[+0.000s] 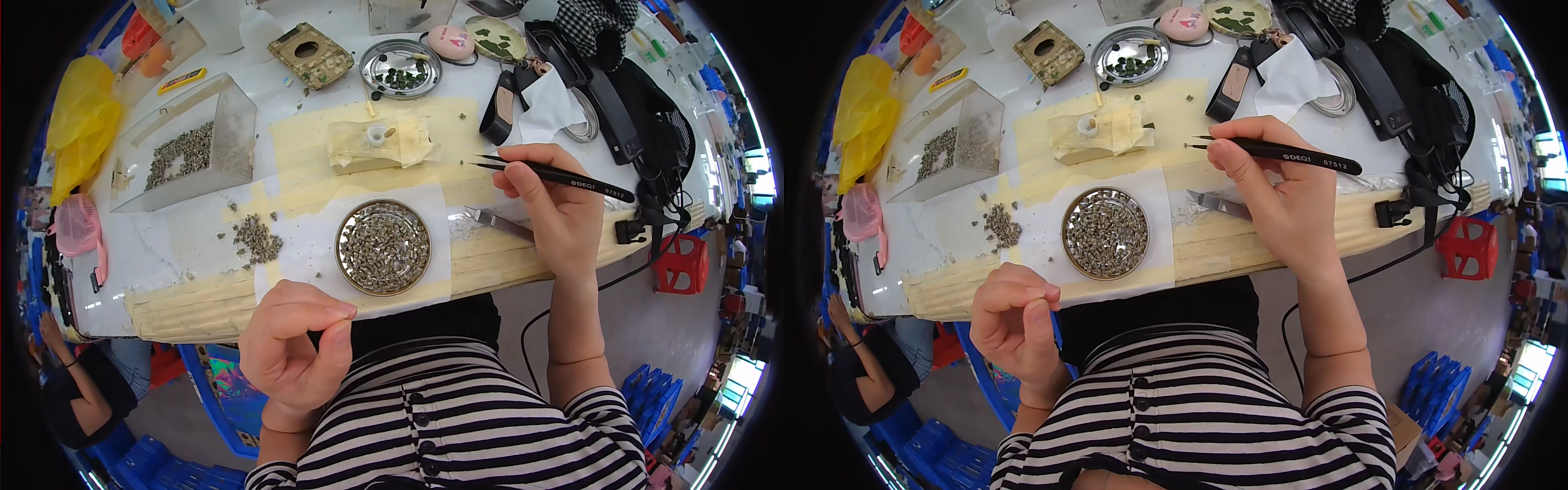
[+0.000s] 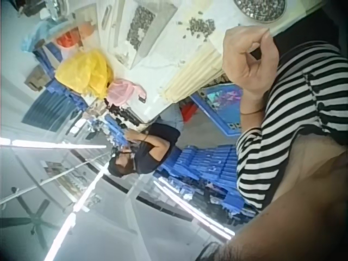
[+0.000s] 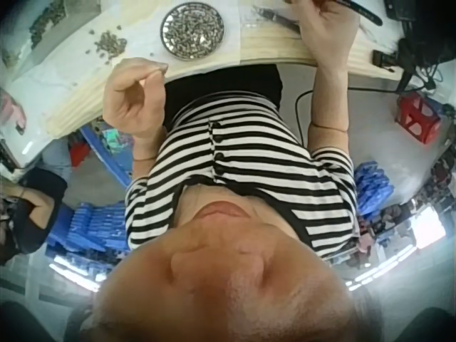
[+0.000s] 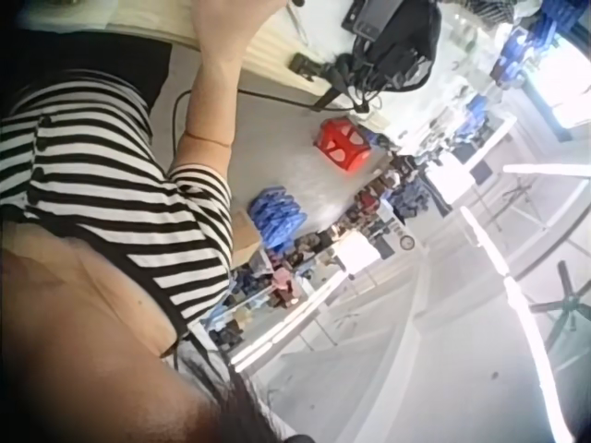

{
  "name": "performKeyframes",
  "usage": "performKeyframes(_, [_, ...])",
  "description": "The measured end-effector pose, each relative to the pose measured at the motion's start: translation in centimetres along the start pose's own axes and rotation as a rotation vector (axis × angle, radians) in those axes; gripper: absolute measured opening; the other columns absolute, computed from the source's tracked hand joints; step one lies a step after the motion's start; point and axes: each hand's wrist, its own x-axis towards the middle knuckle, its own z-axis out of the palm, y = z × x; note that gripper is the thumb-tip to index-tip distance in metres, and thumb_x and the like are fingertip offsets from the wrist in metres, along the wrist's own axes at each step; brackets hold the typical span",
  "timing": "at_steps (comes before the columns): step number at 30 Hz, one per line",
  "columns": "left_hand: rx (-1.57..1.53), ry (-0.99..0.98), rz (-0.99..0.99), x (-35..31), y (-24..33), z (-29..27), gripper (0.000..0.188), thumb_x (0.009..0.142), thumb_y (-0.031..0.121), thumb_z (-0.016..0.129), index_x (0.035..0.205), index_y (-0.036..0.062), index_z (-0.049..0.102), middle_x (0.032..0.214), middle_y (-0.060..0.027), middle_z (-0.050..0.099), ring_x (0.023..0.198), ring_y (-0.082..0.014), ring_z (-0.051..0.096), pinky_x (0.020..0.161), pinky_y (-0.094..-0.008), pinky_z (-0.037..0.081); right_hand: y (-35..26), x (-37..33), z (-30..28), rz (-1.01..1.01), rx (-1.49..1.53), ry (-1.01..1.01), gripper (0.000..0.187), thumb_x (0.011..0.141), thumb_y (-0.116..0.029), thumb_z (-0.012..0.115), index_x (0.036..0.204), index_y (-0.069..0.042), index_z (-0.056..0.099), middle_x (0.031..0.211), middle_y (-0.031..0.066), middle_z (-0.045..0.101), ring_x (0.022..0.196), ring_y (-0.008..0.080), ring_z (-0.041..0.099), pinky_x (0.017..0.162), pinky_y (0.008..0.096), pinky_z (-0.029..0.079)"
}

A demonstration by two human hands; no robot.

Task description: Sorting small metal parts and using tweezers to assemble components of a toy tank model.

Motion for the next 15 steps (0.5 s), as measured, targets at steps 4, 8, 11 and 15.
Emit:
performKeyframes(4, [-0.017, -0.006, -0.033, 0.4, -0.1, 0.3, 0.011, 0.077, -0.004, 0.064, 0.086, -0.0011, 0.06, 0.077, -0.0105, 0.064, 0.069, -0.0172, 0.057, 0.064, -0.0256, 0.044, 0.3, 0.3, 0.2, -0.114, -0.207, 0.037, 0.018, 0.088, -0.016, 0.062, 0.09, 0.002, 0.063, 0.071, 0.0027, 0.061, 0.065, 0.006, 0.056, 0.059, 0.0196, 0.044])
performKeyframes(8, [-0.036, -0.019, -0.062, 0.4, -0.3, 0.6, 0.011, 0.077, -0.005, 0.064, 0.087, -0.0016, 0.061, 0.077, -0.0103, 0.064, 0.068, -0.0168, 0.057, 0.063, -0.025, 0.044, 0.4, 0.8, 0.5, -0.184, -0.323, -0.013, 0.019, 0.09, -0.017, 0.06, 0.084, 0.001, 0.061, 0.059, 0.0011, 0.053, 0.053, 0.006, 0.044, 0.048, 0.0217, 0.035])
performKeyframes(11, [-0.034, -0.038, -0.055, 0.3, -0.5, 0.5, 0.011, 0.077, -0.006, 0.064, 0.087, -0.0018, 0.061, 0.077, -0.0102, 0.064, 0.068, -0.0166, 0.057, 0.063, -0.0246, 0.044, 0.1, 1.1, 0.7, -0.203, -0.413, -0.045, 0.019, 0.09, -0.016, 0.059, 0.084, 0.002, 0.061, 0.058, 0.0014, 0.052, 0.053, 0.0068, 0.044, 0.049, 0.0219, 0.035])
performKeyframes(15, [-0.045, -0.026, -0.056, 0.3, -0.6, 0.4, 0.011, 0.076, -0.006, 0.064, 0.086, -0.0019, 0.061, 0.076, -0.0101, 0.064, 0.067, -0.0166, 0.057, 0.062, -0.0246, 0.044, -0.4, 1.3, 0.9, -0.14, -0.463, -0.075, 0.018, 0.091, -0.014, 0.057, 0.086, 0.003, 0.063, 0.062, 0.0036, 0.06, 0.059, 0.0068, 0.055, 0.055, 0.0196, 0.043])
